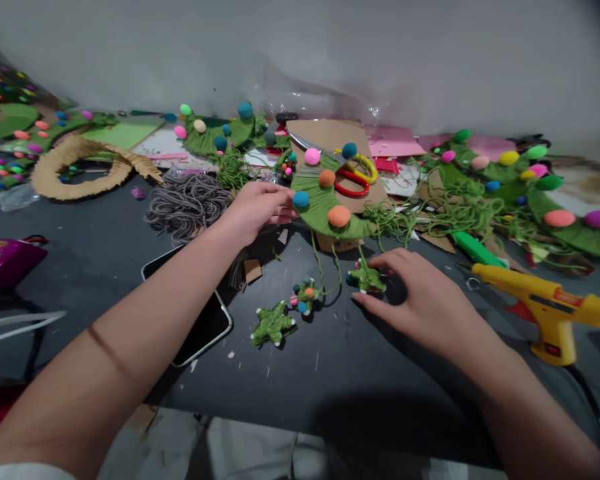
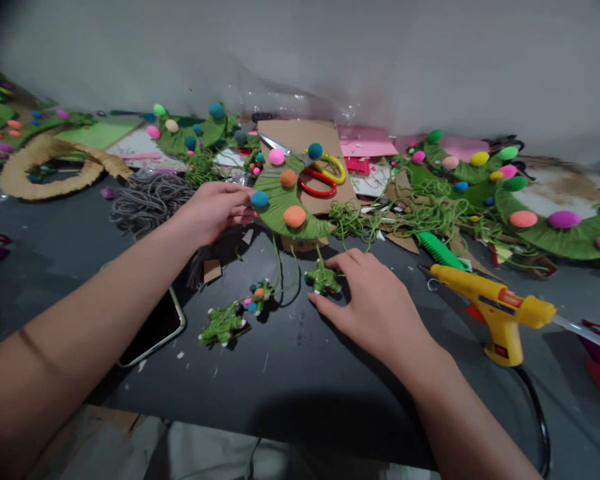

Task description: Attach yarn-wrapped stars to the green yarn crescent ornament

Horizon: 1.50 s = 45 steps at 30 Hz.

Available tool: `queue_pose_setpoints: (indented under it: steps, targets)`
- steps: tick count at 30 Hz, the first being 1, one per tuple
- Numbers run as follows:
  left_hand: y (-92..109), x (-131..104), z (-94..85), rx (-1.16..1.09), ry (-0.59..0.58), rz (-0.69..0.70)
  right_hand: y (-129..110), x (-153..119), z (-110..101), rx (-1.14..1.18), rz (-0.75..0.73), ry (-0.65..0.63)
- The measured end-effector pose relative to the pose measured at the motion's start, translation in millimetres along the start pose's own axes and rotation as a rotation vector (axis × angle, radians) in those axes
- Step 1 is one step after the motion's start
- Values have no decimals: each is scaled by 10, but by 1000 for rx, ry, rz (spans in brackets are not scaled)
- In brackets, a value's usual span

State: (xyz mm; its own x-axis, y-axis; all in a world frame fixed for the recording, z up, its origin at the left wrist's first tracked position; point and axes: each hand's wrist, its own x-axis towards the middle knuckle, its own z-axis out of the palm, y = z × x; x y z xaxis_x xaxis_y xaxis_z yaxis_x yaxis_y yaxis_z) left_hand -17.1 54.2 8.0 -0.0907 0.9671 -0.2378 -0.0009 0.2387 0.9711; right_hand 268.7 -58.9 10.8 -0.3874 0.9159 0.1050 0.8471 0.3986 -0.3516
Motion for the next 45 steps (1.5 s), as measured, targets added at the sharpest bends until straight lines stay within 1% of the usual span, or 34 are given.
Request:
queue_pose_setpoints:
  steps: [6, 9, 15, 21, 26, 30, 34, 39, 45]
  targets:
    - [53, -31, -100, -141, -6, -54, 5, 18, -50, 60, -44, 104]
    - [72, -42, -131, -161, -16, -79, -1, 31, -73, 88, -71, 173]
    - [63, -19, -181, -196, -33, -96, -14, 65, -58, 203, -83, 255]
    - [63, -55, -177, -124, -99, -87, 56, 159, -57, 85, -106, 397]
    - [79, -126, -146, -103, -112, -57, 64, 212, -96, 61, -162, 454]
    - [84, -117, -162, -172, -97, -75, 34, 198, -98, 54, -206, 443]
    - [64, -77, -204, -247, -94, -87, 33, 178, -81, 50, -225, 404]
    - [56, -89, -178, -221, -30, -53, 33, 139, -57, 46, -217, 306]
    - [54, -107, -122, -165, -11, -47, 20, 64, -29, -33, -204, 165]
